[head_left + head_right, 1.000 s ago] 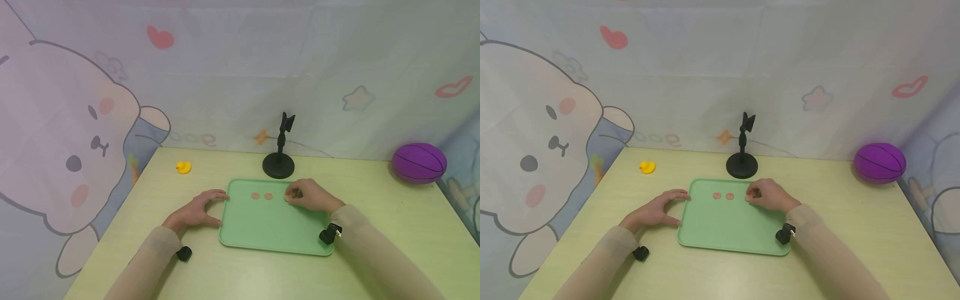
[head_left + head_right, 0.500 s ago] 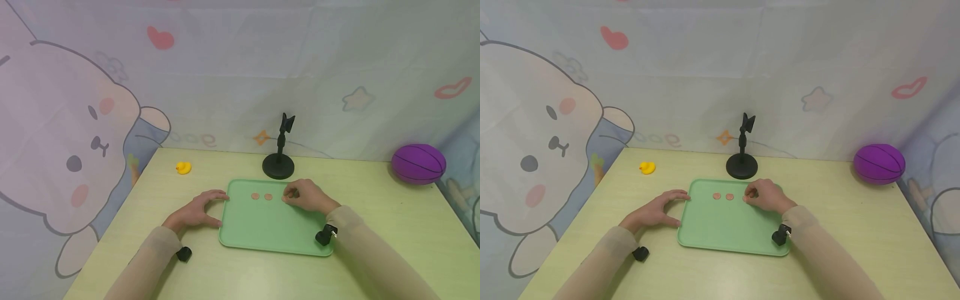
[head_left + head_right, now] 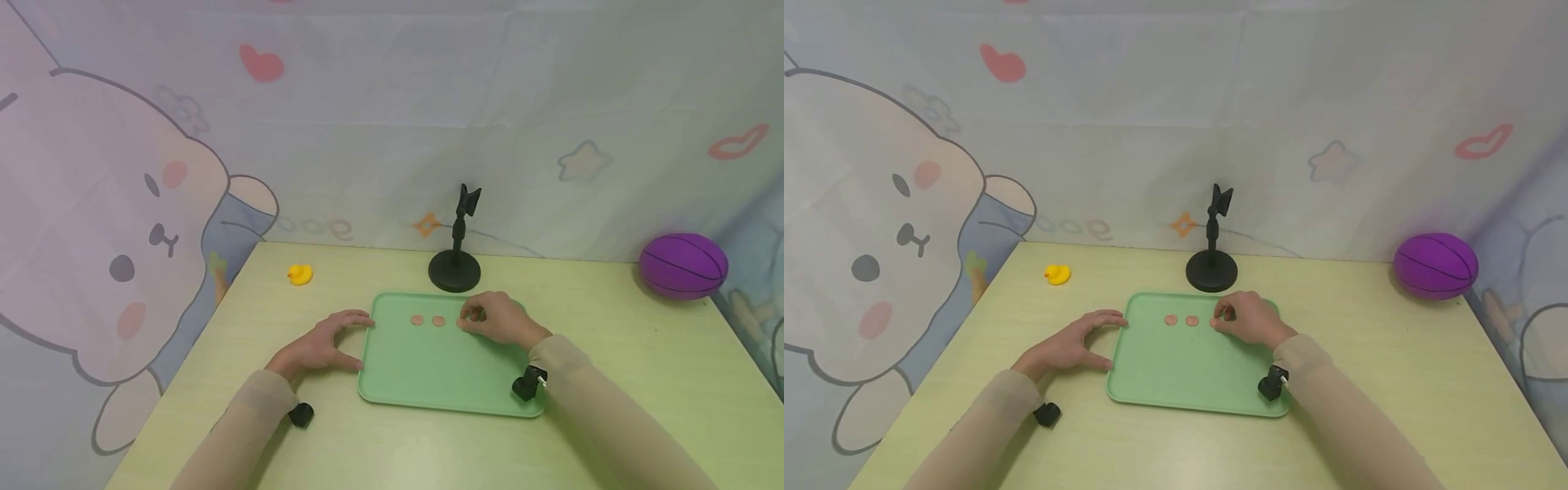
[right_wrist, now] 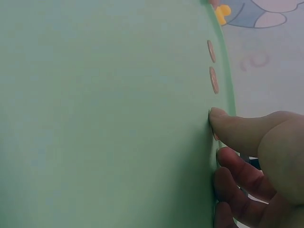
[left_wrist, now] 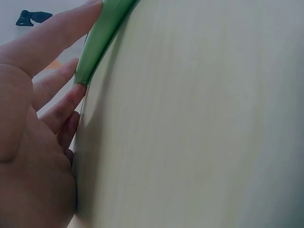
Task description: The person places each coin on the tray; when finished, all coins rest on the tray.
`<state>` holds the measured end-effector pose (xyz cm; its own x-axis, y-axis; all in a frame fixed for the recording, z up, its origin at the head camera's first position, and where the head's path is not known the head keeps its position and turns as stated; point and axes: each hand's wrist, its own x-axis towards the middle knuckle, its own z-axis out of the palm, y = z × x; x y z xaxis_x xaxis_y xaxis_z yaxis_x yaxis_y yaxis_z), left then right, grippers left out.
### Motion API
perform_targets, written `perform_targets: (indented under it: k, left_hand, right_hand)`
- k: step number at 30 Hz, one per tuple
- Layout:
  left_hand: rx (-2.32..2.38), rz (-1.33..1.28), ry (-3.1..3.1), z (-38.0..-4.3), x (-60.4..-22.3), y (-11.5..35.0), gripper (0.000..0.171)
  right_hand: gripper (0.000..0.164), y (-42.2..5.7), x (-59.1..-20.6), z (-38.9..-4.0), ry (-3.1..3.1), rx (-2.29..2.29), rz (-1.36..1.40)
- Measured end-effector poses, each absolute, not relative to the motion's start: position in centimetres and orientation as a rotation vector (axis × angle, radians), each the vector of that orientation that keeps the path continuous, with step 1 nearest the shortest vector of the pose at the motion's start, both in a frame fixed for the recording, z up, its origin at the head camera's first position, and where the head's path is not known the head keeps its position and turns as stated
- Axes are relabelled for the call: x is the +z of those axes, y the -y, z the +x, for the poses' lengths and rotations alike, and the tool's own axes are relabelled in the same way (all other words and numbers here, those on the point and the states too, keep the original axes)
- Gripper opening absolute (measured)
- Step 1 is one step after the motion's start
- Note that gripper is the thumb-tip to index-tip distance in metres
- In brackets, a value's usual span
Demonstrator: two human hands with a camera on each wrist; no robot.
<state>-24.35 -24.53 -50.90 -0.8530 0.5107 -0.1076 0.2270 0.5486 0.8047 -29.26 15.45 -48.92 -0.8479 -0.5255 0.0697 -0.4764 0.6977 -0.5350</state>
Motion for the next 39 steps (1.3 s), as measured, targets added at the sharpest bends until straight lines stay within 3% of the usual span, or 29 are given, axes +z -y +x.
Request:
perform_targets:
  k: [17, 39]
  left_hand:
    - [1.194, 0.615, -2.469, -24.5, -51.2, 24.6, 0.073]
    - [1.192, 0.619, -2.475, -24.2, -50.9, 24.5, 0.075]
  right_hand:
    - [0.025, -16.3, -49.0, -29.3, -2.783, -0.863, -0.835]
    - [0.025, -23.6, -47.3, -27.7, -2.765, -0.947, -0.771]
